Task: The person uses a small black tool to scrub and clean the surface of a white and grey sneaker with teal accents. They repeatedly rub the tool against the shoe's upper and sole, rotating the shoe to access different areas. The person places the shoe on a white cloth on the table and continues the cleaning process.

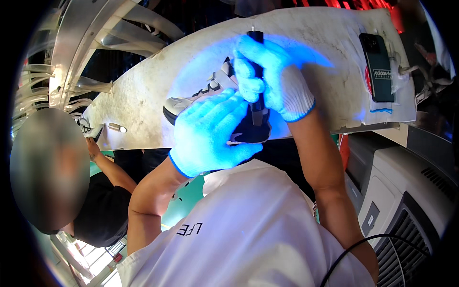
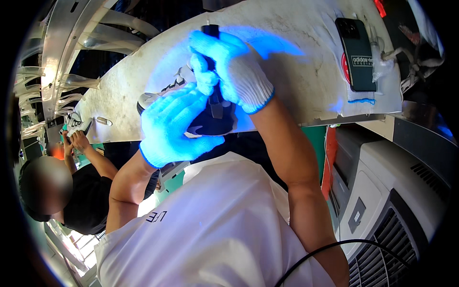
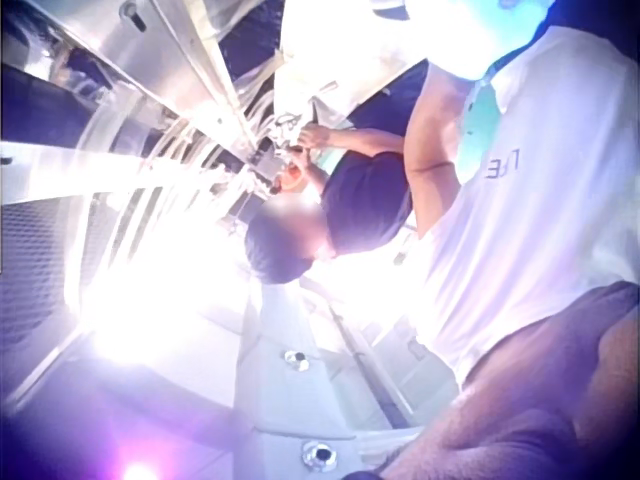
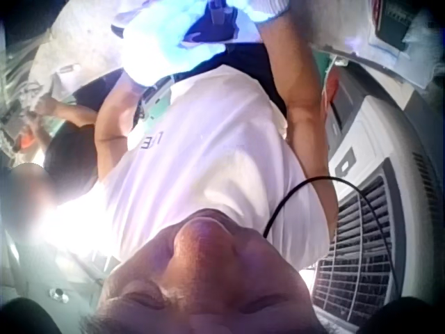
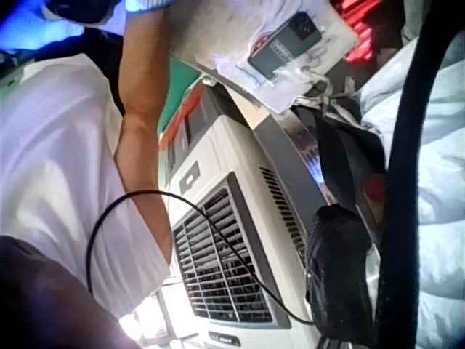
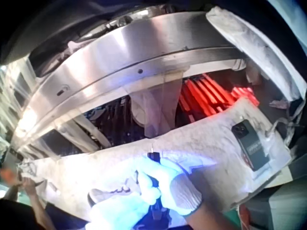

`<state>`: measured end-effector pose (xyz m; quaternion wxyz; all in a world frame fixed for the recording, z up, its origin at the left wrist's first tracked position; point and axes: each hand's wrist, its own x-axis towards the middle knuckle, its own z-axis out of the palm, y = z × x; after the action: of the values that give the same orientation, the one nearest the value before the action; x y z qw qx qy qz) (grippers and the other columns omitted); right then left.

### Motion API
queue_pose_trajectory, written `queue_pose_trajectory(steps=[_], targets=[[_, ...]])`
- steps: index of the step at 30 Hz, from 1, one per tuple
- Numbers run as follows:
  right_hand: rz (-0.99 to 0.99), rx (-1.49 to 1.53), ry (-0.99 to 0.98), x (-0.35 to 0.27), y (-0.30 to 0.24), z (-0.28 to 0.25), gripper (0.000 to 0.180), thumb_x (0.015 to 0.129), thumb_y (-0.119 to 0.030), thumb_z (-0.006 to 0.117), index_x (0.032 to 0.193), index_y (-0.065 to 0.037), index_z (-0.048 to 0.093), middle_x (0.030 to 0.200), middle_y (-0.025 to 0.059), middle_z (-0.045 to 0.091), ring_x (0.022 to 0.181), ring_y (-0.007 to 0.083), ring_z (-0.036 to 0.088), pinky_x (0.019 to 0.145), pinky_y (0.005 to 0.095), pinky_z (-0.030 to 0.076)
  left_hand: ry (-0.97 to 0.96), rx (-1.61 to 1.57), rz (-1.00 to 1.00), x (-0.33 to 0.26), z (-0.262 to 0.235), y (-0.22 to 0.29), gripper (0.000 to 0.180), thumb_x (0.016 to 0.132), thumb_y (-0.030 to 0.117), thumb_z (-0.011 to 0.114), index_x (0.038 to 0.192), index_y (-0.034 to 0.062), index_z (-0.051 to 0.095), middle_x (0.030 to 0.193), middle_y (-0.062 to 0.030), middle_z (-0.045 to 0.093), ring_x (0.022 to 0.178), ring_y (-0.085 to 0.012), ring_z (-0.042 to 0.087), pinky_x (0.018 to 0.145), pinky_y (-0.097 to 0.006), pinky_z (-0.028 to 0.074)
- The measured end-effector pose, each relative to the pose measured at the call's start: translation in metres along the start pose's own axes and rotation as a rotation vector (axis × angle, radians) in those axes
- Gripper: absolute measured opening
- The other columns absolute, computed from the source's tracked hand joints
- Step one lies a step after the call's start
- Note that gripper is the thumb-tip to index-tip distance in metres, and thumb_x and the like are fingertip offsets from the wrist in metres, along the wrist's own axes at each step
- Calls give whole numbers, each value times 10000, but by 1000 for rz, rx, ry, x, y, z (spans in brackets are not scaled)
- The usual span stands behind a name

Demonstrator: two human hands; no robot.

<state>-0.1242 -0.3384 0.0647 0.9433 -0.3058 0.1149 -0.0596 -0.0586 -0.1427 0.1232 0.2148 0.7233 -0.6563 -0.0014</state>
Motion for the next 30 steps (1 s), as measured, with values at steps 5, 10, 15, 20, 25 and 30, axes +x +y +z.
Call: queue_pose_trajectory(steps=[5, 10, 15, 20, 25, 30], targets=[[-68, 120, -123, -5, 7, -15, 371, 1175, -389, 578, 953, -99, 649, 718, 16, 568, 485, 119, 440, 494, 318, 388, 56, -15, -16, -6, 7, -2, 709, 597, 387, 1000, 1162, 10, 797, 1192, -196, 798, 1069, -380, 797, 967, -497, 638], [-65, 760, -30, -3, 4, -42, 388, 1216, -368, 490, 1254, -22, 662, 785, -15, 457, 498, 83, 409, 486, 289, 345, 79, -40, 8, -7, 6, -4, 690, 614, 352, 1024, 1149, -32, 819, 1119, -190, 819, 1070, -385, 819, 980, -514, 652], [-130, 480, -10, -7, 10, -27, 406, 1210, -410, 510, 1234, -42, 679, 770, -12, 503, 481, 69, 396, 459, 283, 317, 89, -97, -2, -3, 7, -7, 664, 612, 322, 1018, 1121, -54, 819, 1132, -221, 805, 1041, -402, 816, 955, -515, 652], [-149, 194, 229, -17, 4, 2, 370, 1182, -395, 585, 975, -93, 636, 671, -25, 472, 466, 79, 383, 453, 279, 301, 52, -69, -18, 5, 6, -3, 653, 617, 313, 999, 1115, -67, 815, 1132, -245, 801, 1032, -422, 815, 936, -515, 654], [-241, -184, 469, -8, 7, 14, 432, 1112, -304, 672, 752, -121, 520, 616, -20, 464, 483, 94, 412, 470, 285, 317, 79, -45, 15, 2, 13, -5, 666, 617, 345, 989, 1124, -50, 815, 1148, -223, 807, 1043, -396, 819, 923, -494, 659], [-248, -198, 353, -18, 8, 2, 370, 1102, -287, 680, 799, -103, 575, 634, -13, 497, 502, 92, 450, 477, 288, 347, 12, 21, 30, 1, 6, -2, 732, 608, 419, 1020, 1149, -31, 819, 1136, -206, 824, 1062, -384, 825, 972, -482, 655]])
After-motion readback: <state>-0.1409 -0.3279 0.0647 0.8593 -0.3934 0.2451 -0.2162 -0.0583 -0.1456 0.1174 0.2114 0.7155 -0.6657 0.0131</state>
